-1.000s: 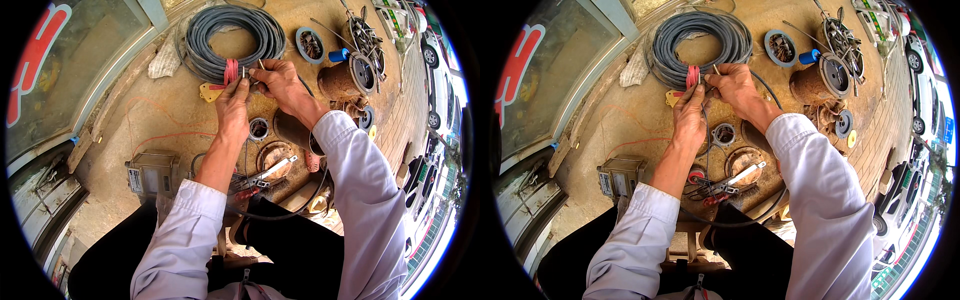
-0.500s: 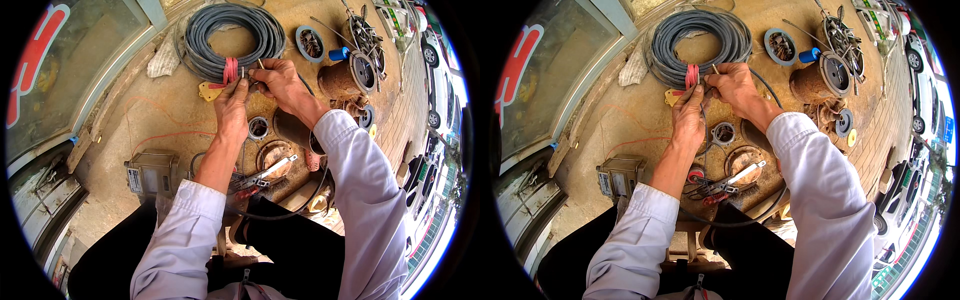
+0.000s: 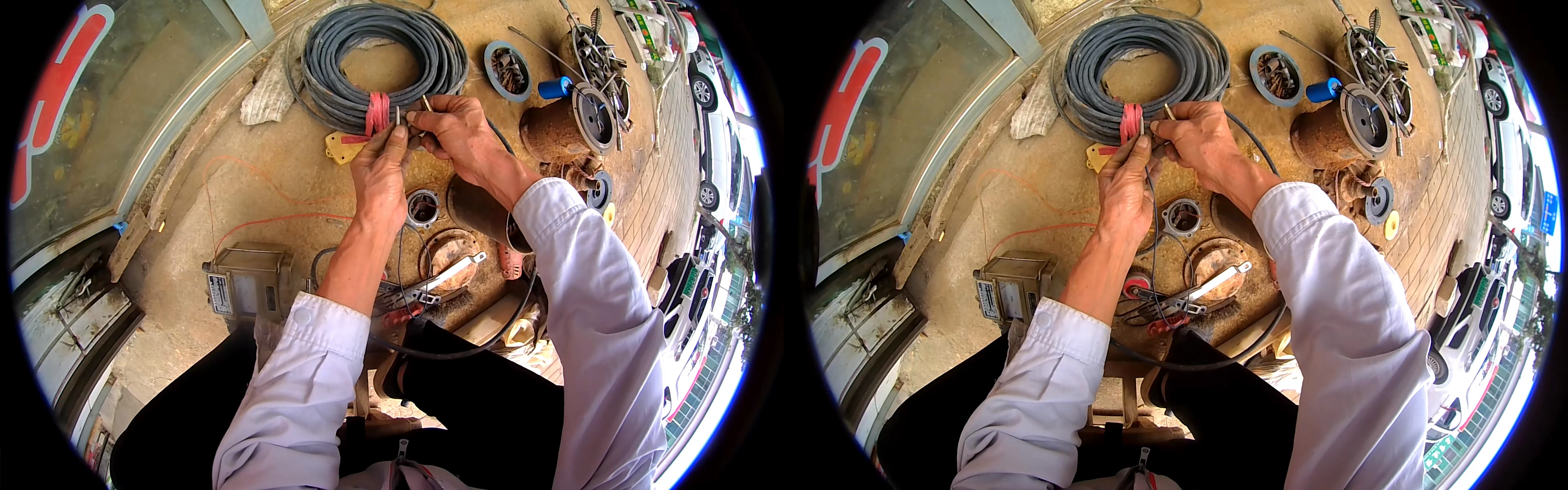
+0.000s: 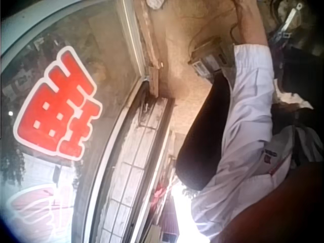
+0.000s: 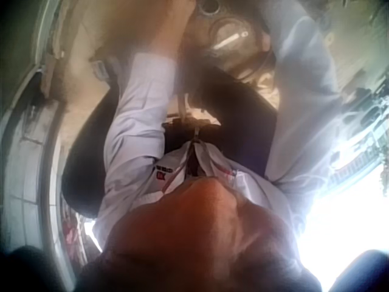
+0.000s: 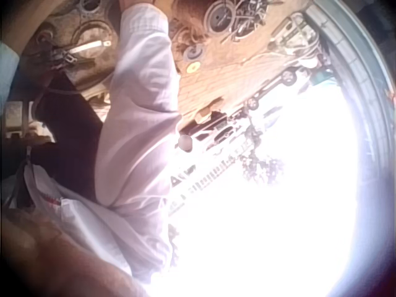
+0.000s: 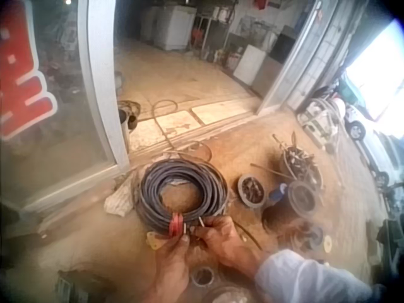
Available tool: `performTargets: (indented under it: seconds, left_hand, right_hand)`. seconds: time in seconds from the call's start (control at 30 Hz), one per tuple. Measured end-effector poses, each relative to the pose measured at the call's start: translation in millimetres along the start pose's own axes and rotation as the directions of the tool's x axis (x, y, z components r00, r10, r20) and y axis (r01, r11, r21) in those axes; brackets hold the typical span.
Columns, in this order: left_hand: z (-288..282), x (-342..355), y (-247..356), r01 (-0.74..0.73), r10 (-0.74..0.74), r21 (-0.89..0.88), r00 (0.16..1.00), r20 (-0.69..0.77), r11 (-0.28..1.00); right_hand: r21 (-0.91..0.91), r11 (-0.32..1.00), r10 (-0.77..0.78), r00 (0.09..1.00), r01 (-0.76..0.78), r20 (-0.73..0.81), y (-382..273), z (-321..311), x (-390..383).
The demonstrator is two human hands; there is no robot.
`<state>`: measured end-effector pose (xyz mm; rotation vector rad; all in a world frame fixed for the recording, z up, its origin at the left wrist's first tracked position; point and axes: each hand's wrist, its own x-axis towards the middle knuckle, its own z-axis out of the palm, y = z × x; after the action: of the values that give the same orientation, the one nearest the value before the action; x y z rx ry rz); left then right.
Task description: The person sits on a low stool and works on a small gray electrical box, using a screwdriver to tighten screws and connect wires. They handle a coiled gray cable, a red power tool, and various metal parts, repeatedly adjusting the box and its connections.
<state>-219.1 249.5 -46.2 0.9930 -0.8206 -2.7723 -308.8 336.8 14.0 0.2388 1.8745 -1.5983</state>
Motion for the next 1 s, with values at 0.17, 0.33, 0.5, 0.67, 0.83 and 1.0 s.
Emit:
performTargets:
  seconds: [0.17, 0.33, 0.5, 0.67, 0.83, 1.0]
  left_hand:
    - [-5, 5, -3, -0.005, 0.007, -0.033, 0.999, 0.045, 0.999]
    - [-13, 9, -5, 0.013, -0.013, 0.001, 0.997, 0.080, 1.000]
    - [-11, 6, -3, 0.045, -0.045, 0.065, 0.999, 0.008, 0.997]
    - [-14, 6, 1, 0.047, -0.048, 0.089, 0.999, 0.014, 0.995]
    - [-16, 7, 5, 0.007, -0.012, 0.149, 0.999, 0.036, 0.989]
    - [-17, 6, 12, -0.078, 0.060, 0.177, 0.993, 0.105, 0.981]
  right_hand:
    - [-0.026, 1.000, -0.009, 1.000, 0.009, 0.001, -3, 3, -2]
    - [-0.023, 1.000, 0.011, 1.000, -0.011, 0.007, -2, 2, -2]
    - [-0.045, 0.999, 0.012, 1.000, -0.012, 0.012, -2, 0, -1]
    - [-0.086, 0.996, -0.012, 1.000, 0.011, -0.018, 1, 1, 0]
    - [-0.193, 0.976, -0.115, 0.991, 0.101, -0.062, 3, -9, 6]
    - [-0.317, 0.941, -0.177, 0.970, 0.117, -0.167, 5, -23, 7]
